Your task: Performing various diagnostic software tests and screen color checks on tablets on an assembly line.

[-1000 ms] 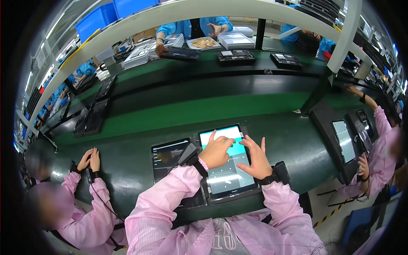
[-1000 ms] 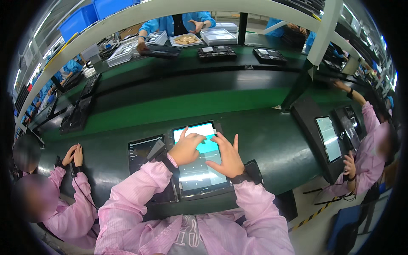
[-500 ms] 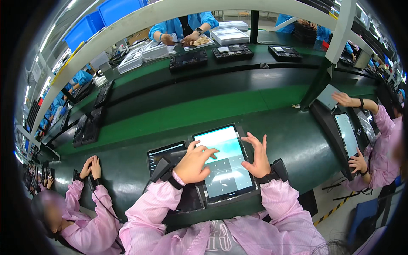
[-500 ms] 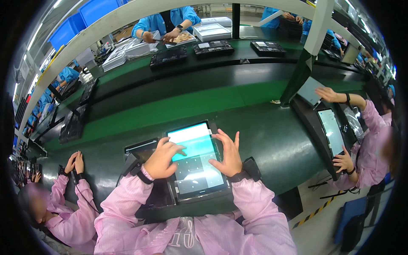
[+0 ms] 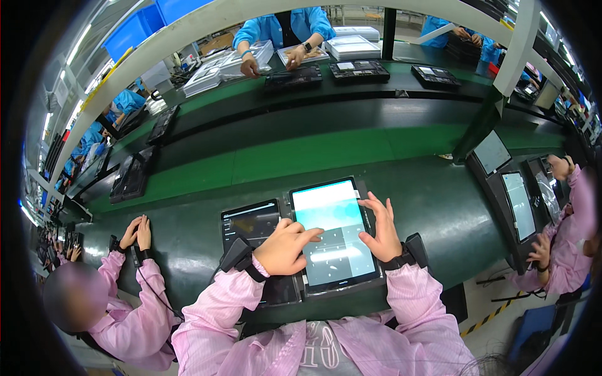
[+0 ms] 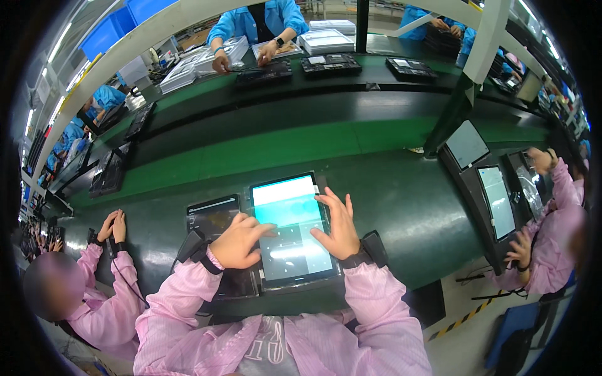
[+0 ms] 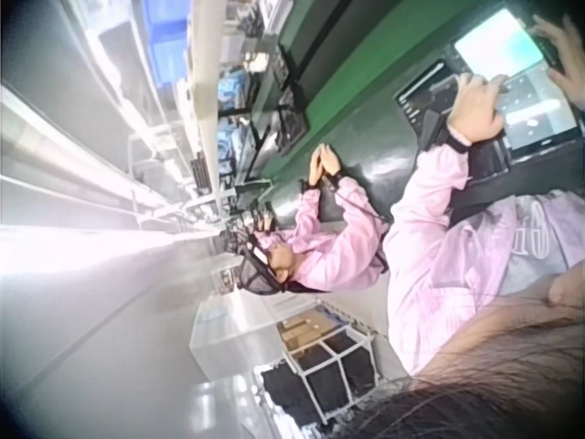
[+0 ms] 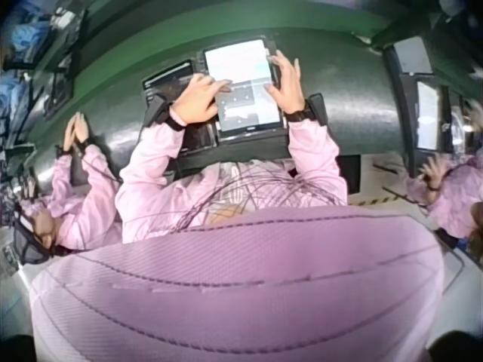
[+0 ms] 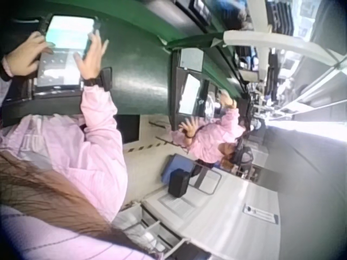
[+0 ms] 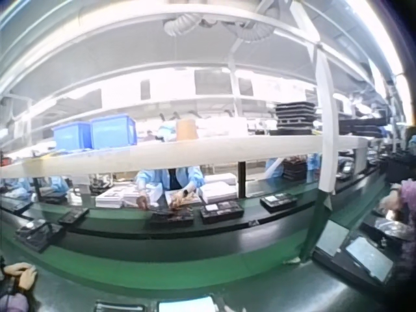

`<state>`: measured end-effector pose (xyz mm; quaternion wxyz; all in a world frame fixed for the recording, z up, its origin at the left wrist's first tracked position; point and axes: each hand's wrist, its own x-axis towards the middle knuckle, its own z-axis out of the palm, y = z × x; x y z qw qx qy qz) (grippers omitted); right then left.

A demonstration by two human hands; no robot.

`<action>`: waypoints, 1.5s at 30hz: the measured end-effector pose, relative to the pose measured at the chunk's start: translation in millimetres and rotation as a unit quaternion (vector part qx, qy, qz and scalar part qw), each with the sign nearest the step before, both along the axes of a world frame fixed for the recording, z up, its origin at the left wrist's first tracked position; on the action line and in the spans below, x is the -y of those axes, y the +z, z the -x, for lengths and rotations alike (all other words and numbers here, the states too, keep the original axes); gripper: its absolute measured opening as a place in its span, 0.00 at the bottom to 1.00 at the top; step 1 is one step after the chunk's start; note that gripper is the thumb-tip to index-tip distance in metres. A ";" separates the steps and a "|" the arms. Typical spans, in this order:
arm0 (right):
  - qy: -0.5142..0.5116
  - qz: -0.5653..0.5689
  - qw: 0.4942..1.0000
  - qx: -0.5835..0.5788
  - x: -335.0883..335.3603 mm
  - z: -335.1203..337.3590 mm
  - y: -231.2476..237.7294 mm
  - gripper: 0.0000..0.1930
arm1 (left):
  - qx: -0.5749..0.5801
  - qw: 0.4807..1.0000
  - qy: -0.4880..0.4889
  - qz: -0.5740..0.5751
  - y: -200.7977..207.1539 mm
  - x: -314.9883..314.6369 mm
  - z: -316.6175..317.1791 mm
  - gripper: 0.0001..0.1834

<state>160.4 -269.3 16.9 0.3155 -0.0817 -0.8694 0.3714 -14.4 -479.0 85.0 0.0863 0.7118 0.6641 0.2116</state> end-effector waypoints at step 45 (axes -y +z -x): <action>0.085 0.232 0.968 0.043 -19.8 17.8 -31.6 0.47 | 0.501 0.728 0.341 -0.320 -117.3 137.3 117.2 0.25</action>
